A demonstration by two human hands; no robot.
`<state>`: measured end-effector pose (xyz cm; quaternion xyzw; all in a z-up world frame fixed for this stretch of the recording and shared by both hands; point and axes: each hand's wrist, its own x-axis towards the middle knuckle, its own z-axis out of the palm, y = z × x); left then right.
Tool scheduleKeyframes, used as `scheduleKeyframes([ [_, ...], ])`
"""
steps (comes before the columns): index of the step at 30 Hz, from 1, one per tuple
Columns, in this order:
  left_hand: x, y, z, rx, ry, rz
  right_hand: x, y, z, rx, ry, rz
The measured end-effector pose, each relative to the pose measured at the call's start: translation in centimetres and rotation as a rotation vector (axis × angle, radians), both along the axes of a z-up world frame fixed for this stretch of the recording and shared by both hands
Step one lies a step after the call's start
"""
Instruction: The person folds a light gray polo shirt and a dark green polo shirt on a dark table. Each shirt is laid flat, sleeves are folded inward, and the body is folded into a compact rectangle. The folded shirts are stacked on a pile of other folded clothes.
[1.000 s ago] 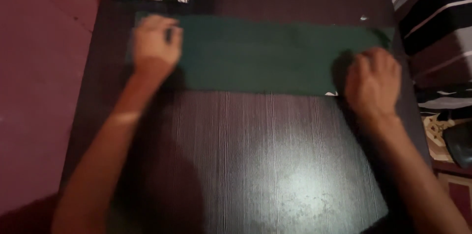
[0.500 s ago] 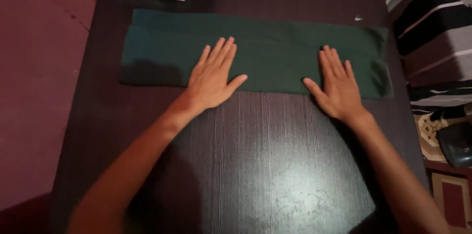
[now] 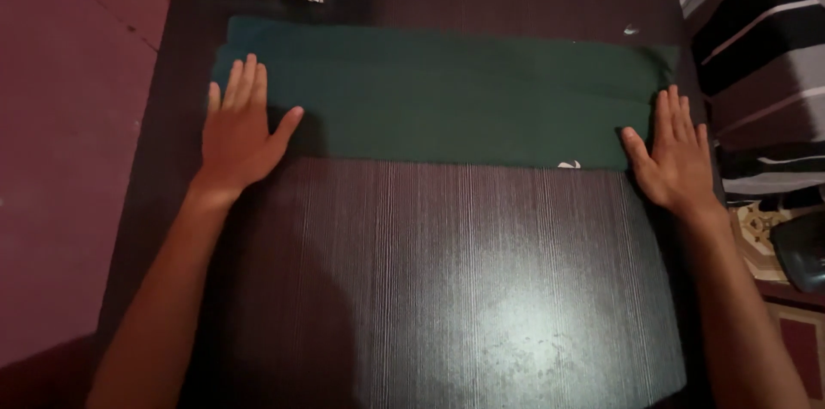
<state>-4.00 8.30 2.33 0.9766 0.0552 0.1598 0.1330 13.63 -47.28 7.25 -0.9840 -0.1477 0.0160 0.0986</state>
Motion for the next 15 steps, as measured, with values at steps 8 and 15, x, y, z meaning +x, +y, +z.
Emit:
scheduleKeyframes([
  [8,-0.7,-0.3,-0.6,0.026,0.009,-0.003,0.5,-0.2,0.2,-0.065,0.029,-0.016],
  [15,-3.5,-3.6,-0.9,0.23,0.507,0.175,4.1,-1.0,-2.1,-0.129,-0.163,-0.065],
])
